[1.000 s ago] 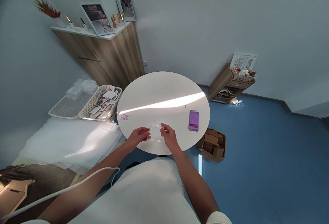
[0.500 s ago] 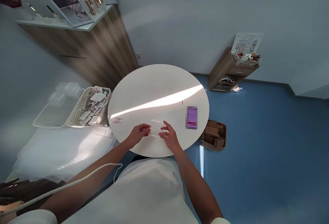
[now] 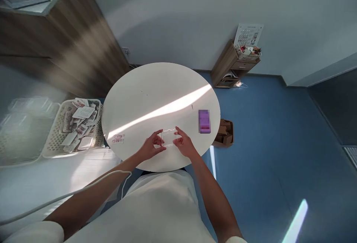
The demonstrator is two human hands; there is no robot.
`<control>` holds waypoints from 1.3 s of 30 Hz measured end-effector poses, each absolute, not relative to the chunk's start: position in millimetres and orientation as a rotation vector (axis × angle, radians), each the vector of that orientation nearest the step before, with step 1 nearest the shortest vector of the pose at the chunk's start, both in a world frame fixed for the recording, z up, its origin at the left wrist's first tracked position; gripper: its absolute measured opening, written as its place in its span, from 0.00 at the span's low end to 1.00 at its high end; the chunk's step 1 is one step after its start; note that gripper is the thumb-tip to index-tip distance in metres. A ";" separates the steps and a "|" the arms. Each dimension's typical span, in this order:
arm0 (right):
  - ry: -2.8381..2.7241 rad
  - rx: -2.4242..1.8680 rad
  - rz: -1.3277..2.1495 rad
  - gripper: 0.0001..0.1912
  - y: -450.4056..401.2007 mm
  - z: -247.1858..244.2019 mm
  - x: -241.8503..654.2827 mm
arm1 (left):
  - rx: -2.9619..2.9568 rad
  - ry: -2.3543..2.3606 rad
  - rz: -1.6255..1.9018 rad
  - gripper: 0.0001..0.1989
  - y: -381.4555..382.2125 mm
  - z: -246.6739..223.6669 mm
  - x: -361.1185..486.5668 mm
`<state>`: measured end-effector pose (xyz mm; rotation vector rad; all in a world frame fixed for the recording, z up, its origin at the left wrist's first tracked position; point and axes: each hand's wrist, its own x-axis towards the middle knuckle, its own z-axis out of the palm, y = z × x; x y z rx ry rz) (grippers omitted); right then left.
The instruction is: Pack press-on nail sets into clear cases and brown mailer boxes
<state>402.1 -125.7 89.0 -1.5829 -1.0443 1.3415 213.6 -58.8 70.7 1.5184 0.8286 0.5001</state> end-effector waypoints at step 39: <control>-0.955 -1.297 1.261 0.26 -137.1 111.2 421.0 | 1.128 0.689 0.485 0.39 -96.3 104.8 237.2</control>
